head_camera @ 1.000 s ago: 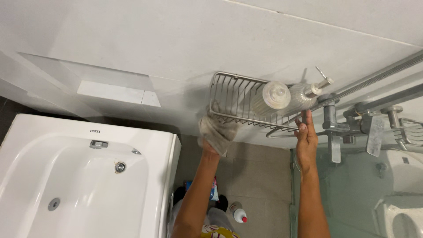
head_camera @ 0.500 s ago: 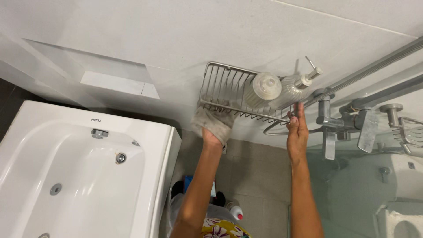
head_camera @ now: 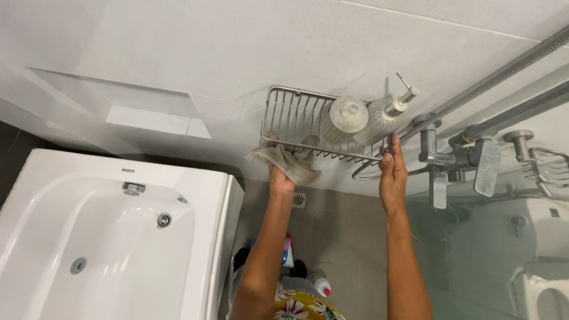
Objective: The person wipes a wall-mounted metal shower caddy and its contents with a cloth. They remove and reposition two pump bottles and a small jar, then wipe the caddy bars and surrounding wall area.
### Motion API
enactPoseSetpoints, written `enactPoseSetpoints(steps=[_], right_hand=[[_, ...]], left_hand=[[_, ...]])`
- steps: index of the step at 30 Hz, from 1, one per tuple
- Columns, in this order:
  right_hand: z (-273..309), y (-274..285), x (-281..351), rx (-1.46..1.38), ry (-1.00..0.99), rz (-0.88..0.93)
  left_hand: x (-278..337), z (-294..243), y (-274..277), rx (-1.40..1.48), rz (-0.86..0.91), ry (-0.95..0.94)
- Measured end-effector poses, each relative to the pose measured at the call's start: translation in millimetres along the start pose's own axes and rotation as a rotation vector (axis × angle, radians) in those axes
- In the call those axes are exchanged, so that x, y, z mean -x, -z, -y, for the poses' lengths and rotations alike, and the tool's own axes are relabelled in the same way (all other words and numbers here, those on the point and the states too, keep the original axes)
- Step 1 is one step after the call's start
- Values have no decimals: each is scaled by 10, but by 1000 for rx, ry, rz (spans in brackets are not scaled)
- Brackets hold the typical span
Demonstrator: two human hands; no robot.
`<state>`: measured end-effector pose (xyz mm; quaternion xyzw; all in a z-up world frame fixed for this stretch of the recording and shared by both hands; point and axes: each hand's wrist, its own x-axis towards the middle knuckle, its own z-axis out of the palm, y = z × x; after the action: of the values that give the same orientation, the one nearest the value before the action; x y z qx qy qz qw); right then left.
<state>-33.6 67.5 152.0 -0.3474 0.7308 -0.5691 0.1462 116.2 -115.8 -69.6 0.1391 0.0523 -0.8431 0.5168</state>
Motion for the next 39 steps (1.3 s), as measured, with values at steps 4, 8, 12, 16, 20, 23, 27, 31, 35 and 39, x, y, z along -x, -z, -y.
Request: enactPoseSetpoints(steps=[4, 8, 12, 16, 20, 23, 27, 31, 35, 39], right_hand=[[45, -23, -24, 21, 0, -28], [50, -46, -4, 6, -31, -30], [80, -43, -13, 23, -38, -32], [81, -37, 5, 8, -57, -25], [74, -29, -16, 14, -34, -14], [62, -12, -14, 19, -19, -7], [40, -3, -23, 21, -36, -11], [1, 5, -58, -4, 39, 1], [-44, -7, -43, -9, -10, -7], [-56, 2, -18, -25, -6, -11]], left_hand=[[96, -50, 62, -21, -32, 147], [103, 10, -147, -47, 9, 196], [116, 12, -310, -43, 70, 187], [434, -13, -226, -91, 80, 242], [642, 322, -296, -178, 101, 368], [586, 650, -447, -227, 121, 403], [422, 800, -528, -266, 94, 358], [316, 668, -415, -329, 42, 314], [342, 650, -264, -368, 3, 308], [313, 830, -278, -387, 4, 304]])
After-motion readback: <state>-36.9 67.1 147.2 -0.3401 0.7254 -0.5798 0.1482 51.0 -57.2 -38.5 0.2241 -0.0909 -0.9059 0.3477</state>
